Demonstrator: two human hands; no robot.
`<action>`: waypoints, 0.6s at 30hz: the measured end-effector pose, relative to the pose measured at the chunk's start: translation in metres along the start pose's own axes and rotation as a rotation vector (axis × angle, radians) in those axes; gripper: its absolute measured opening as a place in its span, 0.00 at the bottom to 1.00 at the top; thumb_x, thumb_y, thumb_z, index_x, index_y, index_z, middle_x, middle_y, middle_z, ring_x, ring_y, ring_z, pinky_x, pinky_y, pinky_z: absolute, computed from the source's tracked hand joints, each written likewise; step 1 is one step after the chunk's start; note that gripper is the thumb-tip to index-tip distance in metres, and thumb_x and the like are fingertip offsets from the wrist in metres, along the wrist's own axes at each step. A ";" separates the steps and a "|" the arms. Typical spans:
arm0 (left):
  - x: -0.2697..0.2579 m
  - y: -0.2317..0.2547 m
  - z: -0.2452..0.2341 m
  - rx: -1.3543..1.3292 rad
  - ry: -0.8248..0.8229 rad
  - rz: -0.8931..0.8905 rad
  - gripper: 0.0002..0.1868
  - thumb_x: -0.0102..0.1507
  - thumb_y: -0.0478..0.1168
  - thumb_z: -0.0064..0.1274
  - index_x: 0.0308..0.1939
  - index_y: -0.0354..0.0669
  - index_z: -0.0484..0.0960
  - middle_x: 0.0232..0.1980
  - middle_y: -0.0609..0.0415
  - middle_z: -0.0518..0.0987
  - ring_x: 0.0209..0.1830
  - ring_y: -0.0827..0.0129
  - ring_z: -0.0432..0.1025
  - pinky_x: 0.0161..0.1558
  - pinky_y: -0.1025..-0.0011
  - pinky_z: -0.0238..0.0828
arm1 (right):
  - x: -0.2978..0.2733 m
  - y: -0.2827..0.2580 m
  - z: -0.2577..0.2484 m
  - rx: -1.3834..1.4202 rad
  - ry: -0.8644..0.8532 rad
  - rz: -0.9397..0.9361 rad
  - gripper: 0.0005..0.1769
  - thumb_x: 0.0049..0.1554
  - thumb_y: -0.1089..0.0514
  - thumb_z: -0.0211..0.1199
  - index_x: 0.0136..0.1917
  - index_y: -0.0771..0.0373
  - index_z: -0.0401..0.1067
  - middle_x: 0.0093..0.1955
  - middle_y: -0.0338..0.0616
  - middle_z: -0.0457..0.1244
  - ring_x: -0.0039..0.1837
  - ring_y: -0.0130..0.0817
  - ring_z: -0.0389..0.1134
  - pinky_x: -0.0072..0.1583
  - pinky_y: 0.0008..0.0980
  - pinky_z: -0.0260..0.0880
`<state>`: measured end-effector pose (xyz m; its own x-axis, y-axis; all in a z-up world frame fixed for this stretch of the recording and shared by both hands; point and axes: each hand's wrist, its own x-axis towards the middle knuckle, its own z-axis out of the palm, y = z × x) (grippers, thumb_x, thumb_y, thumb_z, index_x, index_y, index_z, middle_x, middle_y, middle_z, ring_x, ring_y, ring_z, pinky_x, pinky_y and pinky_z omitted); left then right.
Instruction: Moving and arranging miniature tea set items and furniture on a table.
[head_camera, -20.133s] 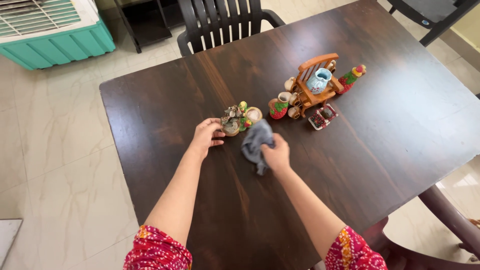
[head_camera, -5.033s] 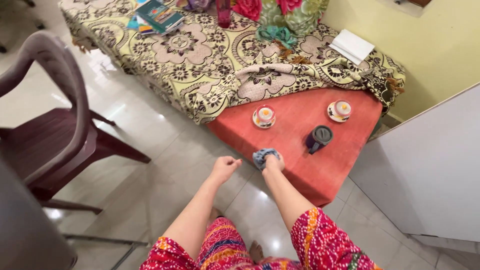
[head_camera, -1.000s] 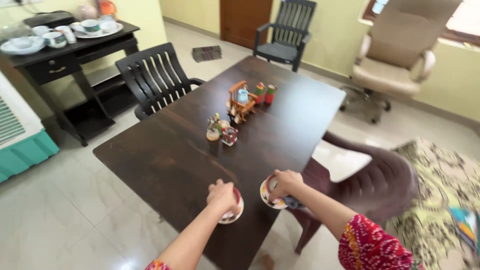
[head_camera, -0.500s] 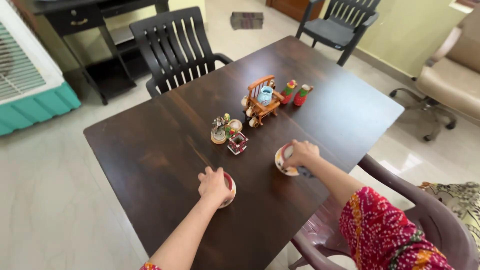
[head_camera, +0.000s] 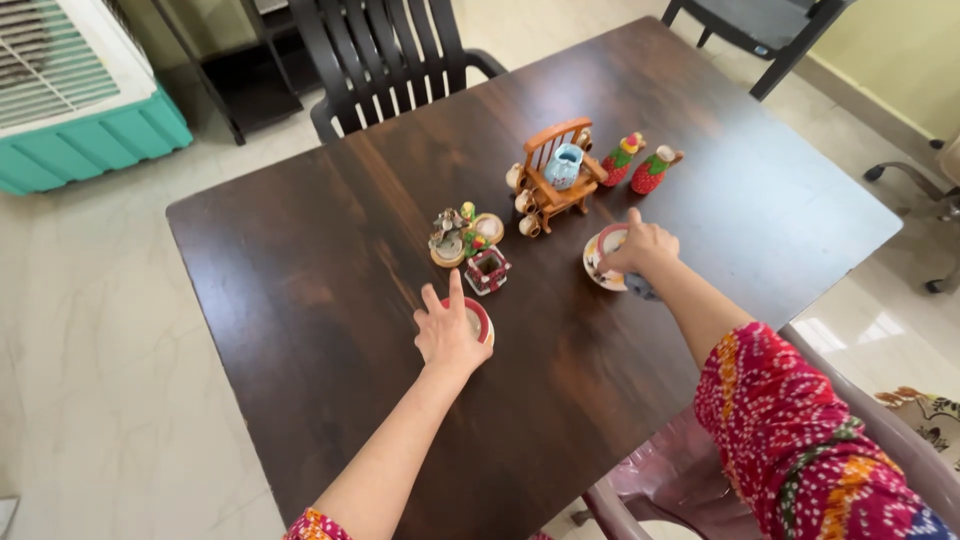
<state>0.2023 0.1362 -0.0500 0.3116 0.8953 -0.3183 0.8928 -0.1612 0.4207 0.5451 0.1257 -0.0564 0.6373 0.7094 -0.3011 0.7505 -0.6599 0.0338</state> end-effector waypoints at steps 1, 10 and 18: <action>-0.002 -0.001 0.003 0.002 -0.007 -0.009 0.67 0.45 0.47 0.76 0.80 0.61 0.45 0.75 0.40 0.49 0.66 0.41 0.60 0.52 0.52 0.78 | 0.003 0.002 0.001 -0.002 -0.010 -0.004 0.67 0.29 0.32 0.81 0.75 0.54 0.57 0.63 0.52 0.68 0.65 0.48 0.71 0.61 0.42 0.72; -0.014 -0.038 0.029 -0.188 0.290 0.133 0.65 0.44 0.54 0.75 0.76 0.54 0.48 0.75 0.35 0.48 0.65 0.40 0.61 0.50 0.43 0.69 | -0.013 0.008 -0.003 -0.005 0.046 -0.018 0.72 0.29 0.24 0.80 0.77 0.55 0.55 0.63 0.56 0.66 0.66 0.51 0.67 0.62 0.44 0.70; -0.003 -0.054 0.022 -0.140 0.550 0.337 0.17 0.47 0.45 0.67 0.38 0.48 0.87 0.46 0.55 0.73 0.51 0.56 0.65 0.51 0.54 0.60 | -0.108 -0.011 0.045 0.449 0.610 -0.105 0.42 0.48 0.36 0.73 0.68 0.59 0.70 0.63 0.53 0.65 0.60 0.52 0.69 0.59 0.49 0.69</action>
<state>0.1601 0.1334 -0.0907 0.3218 0.8929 0.3147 0.7134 -0.4473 0.5395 0.4603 0.0456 -0.0671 0.6478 0.6989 0.3031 0.7527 -0.5259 -0.3959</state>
